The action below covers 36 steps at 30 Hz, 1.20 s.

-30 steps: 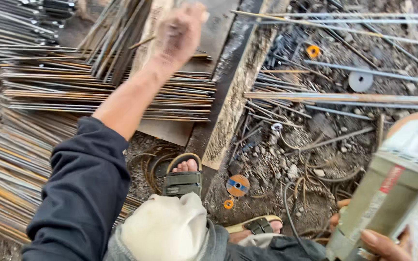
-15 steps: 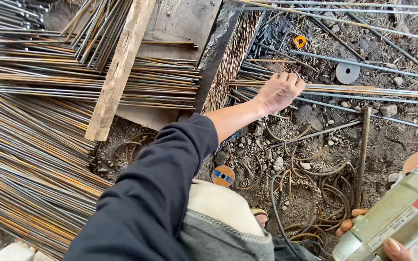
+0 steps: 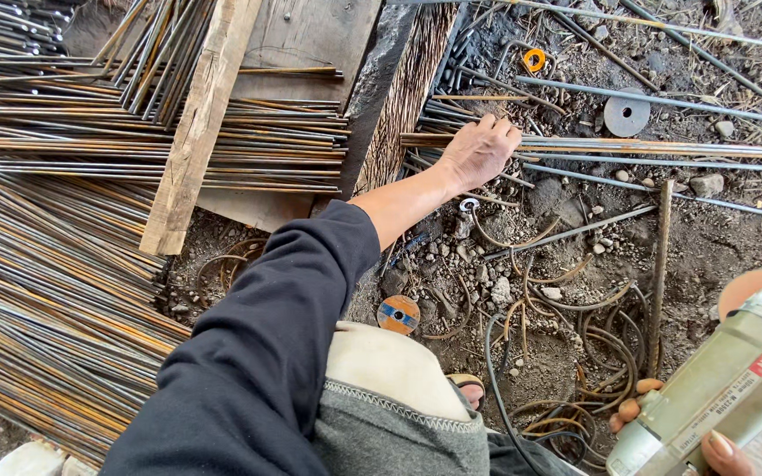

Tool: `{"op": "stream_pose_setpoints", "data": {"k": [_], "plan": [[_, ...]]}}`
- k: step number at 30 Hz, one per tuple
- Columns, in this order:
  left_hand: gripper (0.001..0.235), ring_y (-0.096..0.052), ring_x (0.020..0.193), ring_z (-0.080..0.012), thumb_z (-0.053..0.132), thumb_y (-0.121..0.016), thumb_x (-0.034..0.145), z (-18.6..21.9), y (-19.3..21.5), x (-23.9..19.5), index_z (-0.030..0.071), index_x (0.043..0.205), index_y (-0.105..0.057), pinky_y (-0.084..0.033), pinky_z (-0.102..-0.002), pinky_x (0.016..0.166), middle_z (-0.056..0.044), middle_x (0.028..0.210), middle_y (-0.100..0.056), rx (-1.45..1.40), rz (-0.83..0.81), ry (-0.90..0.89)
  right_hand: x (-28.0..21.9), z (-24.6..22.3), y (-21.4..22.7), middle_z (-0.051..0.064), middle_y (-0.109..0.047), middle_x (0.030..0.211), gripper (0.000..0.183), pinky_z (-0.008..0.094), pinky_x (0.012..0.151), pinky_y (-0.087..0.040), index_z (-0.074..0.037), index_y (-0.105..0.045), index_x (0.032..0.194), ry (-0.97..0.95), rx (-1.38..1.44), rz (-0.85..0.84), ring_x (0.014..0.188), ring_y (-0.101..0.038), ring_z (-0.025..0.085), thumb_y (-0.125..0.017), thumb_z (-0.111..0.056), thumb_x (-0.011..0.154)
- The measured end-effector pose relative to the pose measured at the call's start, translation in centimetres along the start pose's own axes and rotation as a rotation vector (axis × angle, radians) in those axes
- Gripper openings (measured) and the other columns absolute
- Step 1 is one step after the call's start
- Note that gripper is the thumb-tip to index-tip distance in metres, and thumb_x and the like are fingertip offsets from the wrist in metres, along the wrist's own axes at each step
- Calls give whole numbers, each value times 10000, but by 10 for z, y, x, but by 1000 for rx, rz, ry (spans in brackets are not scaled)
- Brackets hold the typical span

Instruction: The person uses an angle grinder to cut a bundle of metal rods resting on a wooden plank. Sparks fly as the grinder cuts through the metal. The person repeatedly repositions the rods and continues cutting them into shorter pieces.

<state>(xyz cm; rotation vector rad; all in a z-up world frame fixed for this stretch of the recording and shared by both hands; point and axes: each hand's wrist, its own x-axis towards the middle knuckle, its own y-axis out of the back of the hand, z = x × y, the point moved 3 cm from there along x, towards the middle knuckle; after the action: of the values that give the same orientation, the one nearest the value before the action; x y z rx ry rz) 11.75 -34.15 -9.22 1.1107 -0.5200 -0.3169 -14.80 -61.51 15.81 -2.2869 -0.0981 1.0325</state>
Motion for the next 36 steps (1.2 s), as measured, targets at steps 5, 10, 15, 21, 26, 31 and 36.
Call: {"op": "stream_pose_setpoints", "data": {"k": [5, 10, 15, 21, 26, 31, 36], "plan": [[246, -224, 576, -82, 42, -338, 926, 4, 3, 2, 178, 754, -229, -82, -189, 445, 1, 630, -131, 52, -290, 58, -2, 1, -33, 269, -655, 1033, 740, 454, 686, -520, 62, -457, 1289, 102, -80, 131, 916, -647, 398, -785, -432, 846], [464, -247, 509, -83, -64, -281, 841, 6, 21, -6, 280, 1146, -214, -148, -168, 384, -10, 680, -250, 1516, -116, -338, 2, 8, -63, 253, -610, 950, 745, 388, 718, -471, 88, -496, 1253, 213, -165, 363, 818, -605, 362, -683, -457, 781], [353, -233, 504, -61, 394, -325, 1013, 5, 7, -2, 173, 750, -405, -171, -150, 329, 16, 631, -264, 612, 12, -147, 9, 6, -91, 198, -580, 1129, 727, 380, 780, -514, 33, -439, 1295, 359, -158, 550, 875, -608, 273, -669, -374, 739], [209, -305, 478, -83, 121, -172, 1033, 9, 8, -7, 139, 1171, -328, -259, -183, 310, -64, 733, -334, 1514, -107, -636, 23, 5, -77, 198, -625, 1006, 693, 358, 749, -536, 90, -507, 1221, 284, -118, 435, 847, -638, 294, -664, -369, 726], [599, -279, 458, -45, 54, -304, 992, 19, 83, -12, 279, 1500, -79, -238, -124, 331, 59, 662, -334, 1417, -134, -706, 33, -1, -115, 171, -642, 972, 644, 369, 572, -559, 45, -530, 1183, 394, -281, 541, 683, -641, 268, -621, -345, 678], [203, -410, 504, -147, 217, -293, 1034, -36, 152, -43, 75, 1079, -431, -368, -224, 376, -61, 693, -442, 505, -405, -321, 38, -1, -117, 166, -665, 934, 607, 357, 469, -552, 52, -561, 1139, 384, -251, 525, 641, -664, 283, -635, -315, 661], [443, -594, 479, -252, 336, -301, 1046, -108, 191, -111, -15, 935, -548, -522, -337, 380, -184, 739, -630, -34, -419, -18, 52, 0, -136, 153, -680, 932, 608, 347, 391, -546, 29, -561, 1148, 348, -239, 486, 634, -680, 261, -656, -304, 650]]}}
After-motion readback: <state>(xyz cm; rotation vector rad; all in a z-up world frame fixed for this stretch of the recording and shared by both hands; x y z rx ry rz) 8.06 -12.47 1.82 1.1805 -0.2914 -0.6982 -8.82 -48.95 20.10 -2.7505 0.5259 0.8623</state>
